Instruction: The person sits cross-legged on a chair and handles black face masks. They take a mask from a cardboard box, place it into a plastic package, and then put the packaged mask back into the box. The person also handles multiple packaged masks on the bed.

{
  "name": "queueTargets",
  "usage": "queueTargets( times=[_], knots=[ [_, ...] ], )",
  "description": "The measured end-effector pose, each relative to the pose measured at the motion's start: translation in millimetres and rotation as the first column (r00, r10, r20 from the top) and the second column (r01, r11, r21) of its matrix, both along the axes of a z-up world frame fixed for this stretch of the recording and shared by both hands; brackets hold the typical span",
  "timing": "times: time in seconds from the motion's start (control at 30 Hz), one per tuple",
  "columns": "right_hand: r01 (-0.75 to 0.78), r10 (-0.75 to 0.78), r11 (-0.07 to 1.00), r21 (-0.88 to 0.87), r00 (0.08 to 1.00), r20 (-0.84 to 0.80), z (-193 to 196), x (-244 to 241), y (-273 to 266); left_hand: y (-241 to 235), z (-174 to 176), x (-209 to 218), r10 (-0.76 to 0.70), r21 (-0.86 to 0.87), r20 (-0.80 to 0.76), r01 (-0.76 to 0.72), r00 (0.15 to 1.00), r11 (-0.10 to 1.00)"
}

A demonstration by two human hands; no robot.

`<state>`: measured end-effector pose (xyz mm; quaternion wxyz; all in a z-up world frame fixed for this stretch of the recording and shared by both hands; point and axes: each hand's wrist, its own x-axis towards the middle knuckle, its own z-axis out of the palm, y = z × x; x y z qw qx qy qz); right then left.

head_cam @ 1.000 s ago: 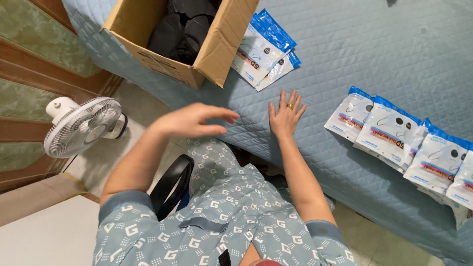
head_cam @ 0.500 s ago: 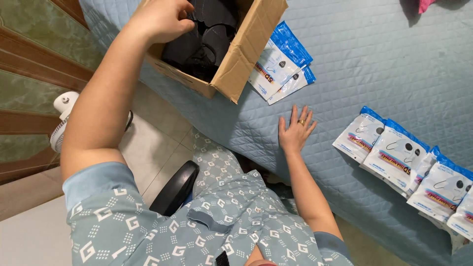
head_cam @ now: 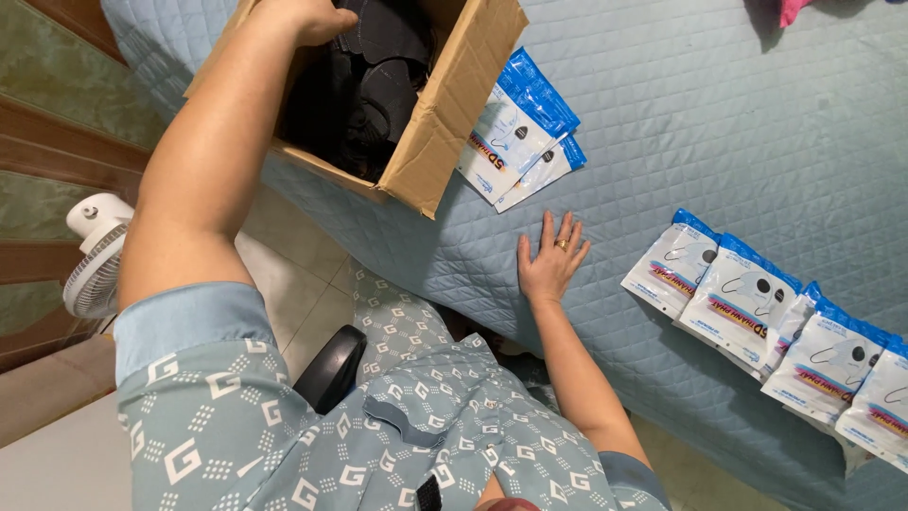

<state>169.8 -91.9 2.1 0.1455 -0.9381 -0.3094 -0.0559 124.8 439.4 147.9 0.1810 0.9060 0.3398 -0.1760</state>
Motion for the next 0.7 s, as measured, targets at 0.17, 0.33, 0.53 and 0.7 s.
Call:
queueTargets(
  times=[0.17,0.33,0.53,0.7],
  knots=[
    [0.008,-0.008,1.0,0.014,1.0,0.001,-1.7,0.8,-0.3,5.1,-45.3,29.7,0.142,-0.038,-0.055,-0.144,0.988,0.989],
    [0.008,-0.008,1.0,0.015,1.0,0.002,-2.2,3.7,0.9,-5.2,-51.0,41.5,0.306,-0.024,-0.117,-0.311,0.945,0.95],
    [0.01,-0.01,1.0,0.014,1.0,0.001,-3.0,3.6,-0.9,-9.6,-64.4,46.3,0.386,-0.119,-0.185,-0.41,0.904,0.904],
    [0.006,-0.006,1.0,0.024,1.0,0.012,-3.6,3.9,-0.3,5.0,-82.0,49.3,0.239,0.065,0.118,-0.247,0.964,0.967]
  ],
)
